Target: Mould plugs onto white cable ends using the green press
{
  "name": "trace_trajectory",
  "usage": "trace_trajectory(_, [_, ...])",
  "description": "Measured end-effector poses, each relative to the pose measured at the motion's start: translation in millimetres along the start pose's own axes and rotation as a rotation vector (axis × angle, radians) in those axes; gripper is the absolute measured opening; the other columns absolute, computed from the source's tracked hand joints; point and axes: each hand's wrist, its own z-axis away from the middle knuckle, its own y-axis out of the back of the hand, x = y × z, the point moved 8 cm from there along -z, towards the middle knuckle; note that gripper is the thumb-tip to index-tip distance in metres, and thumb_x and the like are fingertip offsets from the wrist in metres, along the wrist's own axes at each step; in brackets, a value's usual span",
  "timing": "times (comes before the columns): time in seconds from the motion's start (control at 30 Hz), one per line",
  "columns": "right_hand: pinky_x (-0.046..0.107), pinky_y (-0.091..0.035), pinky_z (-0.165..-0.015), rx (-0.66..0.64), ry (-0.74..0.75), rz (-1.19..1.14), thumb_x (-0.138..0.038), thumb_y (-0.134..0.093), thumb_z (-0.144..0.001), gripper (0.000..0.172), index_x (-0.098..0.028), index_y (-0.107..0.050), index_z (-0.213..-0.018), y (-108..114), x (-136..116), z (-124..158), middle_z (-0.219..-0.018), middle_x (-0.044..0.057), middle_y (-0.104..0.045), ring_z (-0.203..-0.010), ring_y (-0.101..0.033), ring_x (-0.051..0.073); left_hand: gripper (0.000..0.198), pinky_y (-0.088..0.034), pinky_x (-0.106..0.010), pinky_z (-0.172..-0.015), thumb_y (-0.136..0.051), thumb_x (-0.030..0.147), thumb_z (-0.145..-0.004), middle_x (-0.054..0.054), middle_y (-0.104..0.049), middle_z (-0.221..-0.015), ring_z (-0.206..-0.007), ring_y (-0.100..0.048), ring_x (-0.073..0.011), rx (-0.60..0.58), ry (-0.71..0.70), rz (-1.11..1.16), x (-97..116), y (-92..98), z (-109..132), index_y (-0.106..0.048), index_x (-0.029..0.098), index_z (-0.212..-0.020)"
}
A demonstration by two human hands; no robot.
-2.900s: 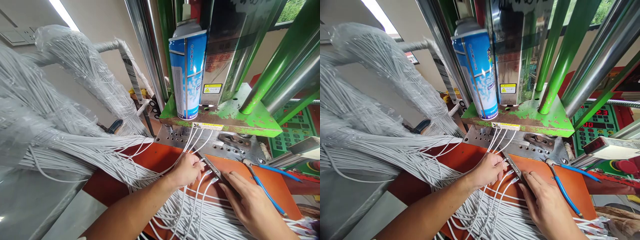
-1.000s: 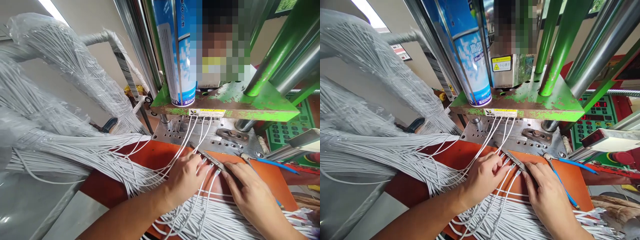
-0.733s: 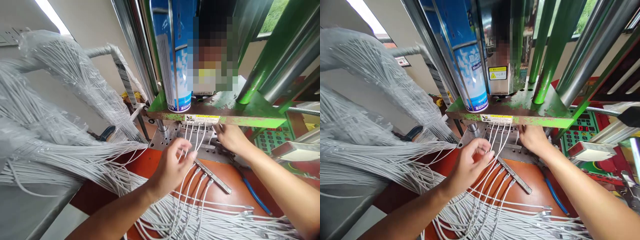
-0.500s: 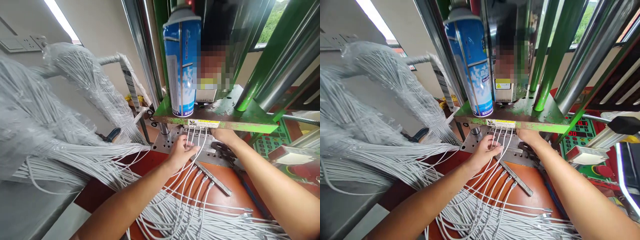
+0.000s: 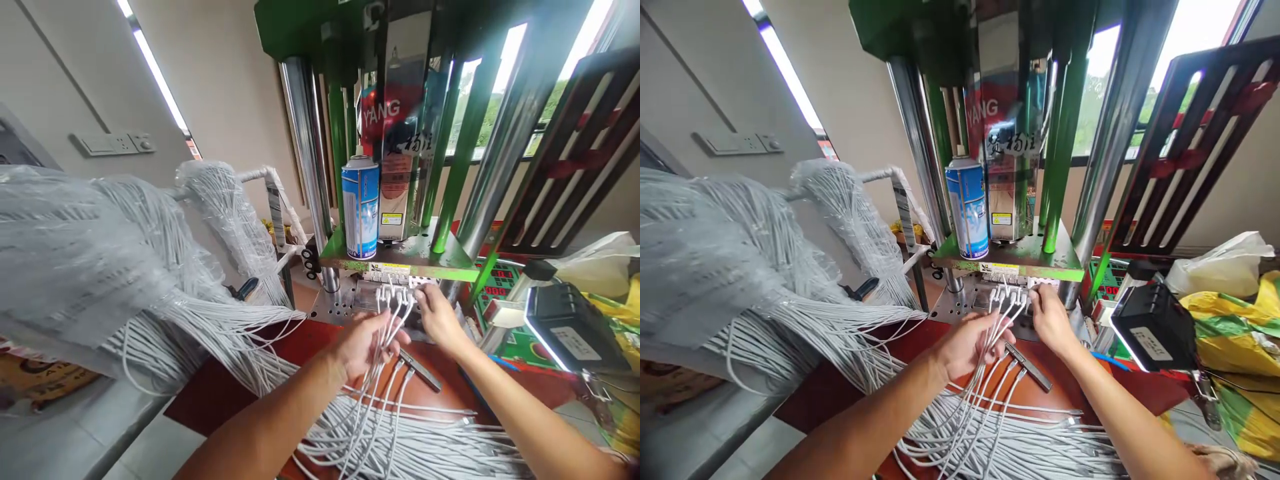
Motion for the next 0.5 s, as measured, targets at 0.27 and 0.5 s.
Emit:
trace_trajectory(0.27, [0.039,-0.043,-0.075,0.023,-0.140,0.150,-0.040,-0.033,-0.103,0.028,-0.023,-0.052,-0.089,16.7,-0.8,77.2,-0.089,0.009,-0.058,-0.082,-0.056,0.026,0.057,-0.009,-0.021,-0.035,-0.075,0.067,-0.078,0.008,-0.043,-0.045,-0.034,-0.019,-0.0032,0.117,-0.032,-0.039,-53.6,-24.8,74.3,-0.064,0.012,-0.091])
trace_trajectory(0.5, [0.043,-0.040,-0.085,-0.164,-0.145,0.069,-0.033,-0.049,-0.090,0.022,-0.022,-0.057,-0.073,9.1,6.5,94.2,-0.083,0.010,-0.060,-0.090,-0.055,0.029,0.054,-0.012,-0.022,-0.040,-0.070,0.065,-0.085,0.006,-0.044,-0.046,-0.038,-0.025,-0.0043,0.103,-0.083,-0.233,-41.4,-20.6,93.4,-0.065,0.011,-0.087])
